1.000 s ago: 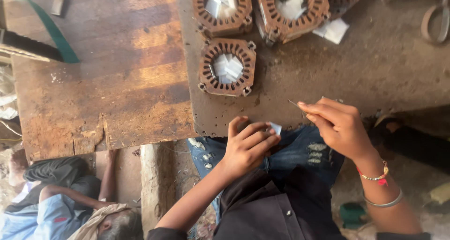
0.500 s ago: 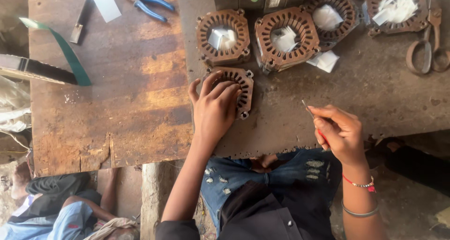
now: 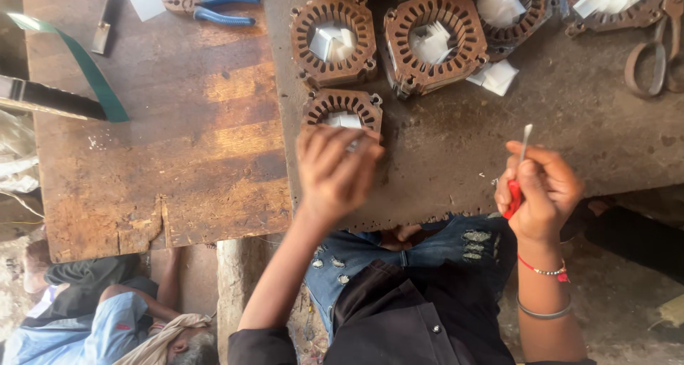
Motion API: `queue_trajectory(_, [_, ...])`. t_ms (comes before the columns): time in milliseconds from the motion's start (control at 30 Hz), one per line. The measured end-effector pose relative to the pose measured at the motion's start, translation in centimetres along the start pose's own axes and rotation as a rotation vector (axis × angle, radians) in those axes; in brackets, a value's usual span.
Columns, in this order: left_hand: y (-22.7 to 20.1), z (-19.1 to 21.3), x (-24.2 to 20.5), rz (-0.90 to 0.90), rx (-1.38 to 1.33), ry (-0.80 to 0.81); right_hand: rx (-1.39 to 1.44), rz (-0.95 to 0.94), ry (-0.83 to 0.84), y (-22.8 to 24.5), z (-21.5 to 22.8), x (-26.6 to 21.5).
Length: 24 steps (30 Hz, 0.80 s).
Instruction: The person uses a red-handled screwdriver to press white paper squares into the slots of a brown, circular, slotted component. They repeatedly pick up paper squares and insert them into the component's slots, working on a wooden table.
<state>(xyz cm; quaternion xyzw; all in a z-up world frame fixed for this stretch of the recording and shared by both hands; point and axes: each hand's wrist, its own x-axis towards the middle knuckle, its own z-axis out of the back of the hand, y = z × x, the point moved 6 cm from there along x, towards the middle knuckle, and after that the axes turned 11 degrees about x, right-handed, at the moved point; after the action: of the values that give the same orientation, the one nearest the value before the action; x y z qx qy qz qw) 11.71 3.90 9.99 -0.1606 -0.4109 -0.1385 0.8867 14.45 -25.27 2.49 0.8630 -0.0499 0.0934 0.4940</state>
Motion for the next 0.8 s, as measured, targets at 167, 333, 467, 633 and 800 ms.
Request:
queue_trajectory(167, [-6.4, -3.5, 1.5, -0.083, -0.198, 0.181, 0.012, 0.021, -0.008, 0.3, -0.1, -0.2])
queue_trajectory(333, [-8.5, -11.3, 3.7, -0.06, -0.203, 0.404, -0.018, 0.031, -0.017, 0.5, -0.1, -0.1])
queue_trajectory(467, [-9.2, -16.2, 5.0, -0.073, -0.078, 0.422, -0.026, 0.036, 0.007, 0.4, -0.2, -0.1])
queue_trajectory(633, [-8.8, -19.0, 4.8, -0.049, -0.001, 0.341, -0.036, 0.016, -0.001, 0.5, -0.4, 0.2])
queue_trajectory(800, [-8.6, -19.0, 3.7, -0.082, 0.077, 0.276, -0.055, 0.014, 0.027, 0.4, -0.5, 0.1])
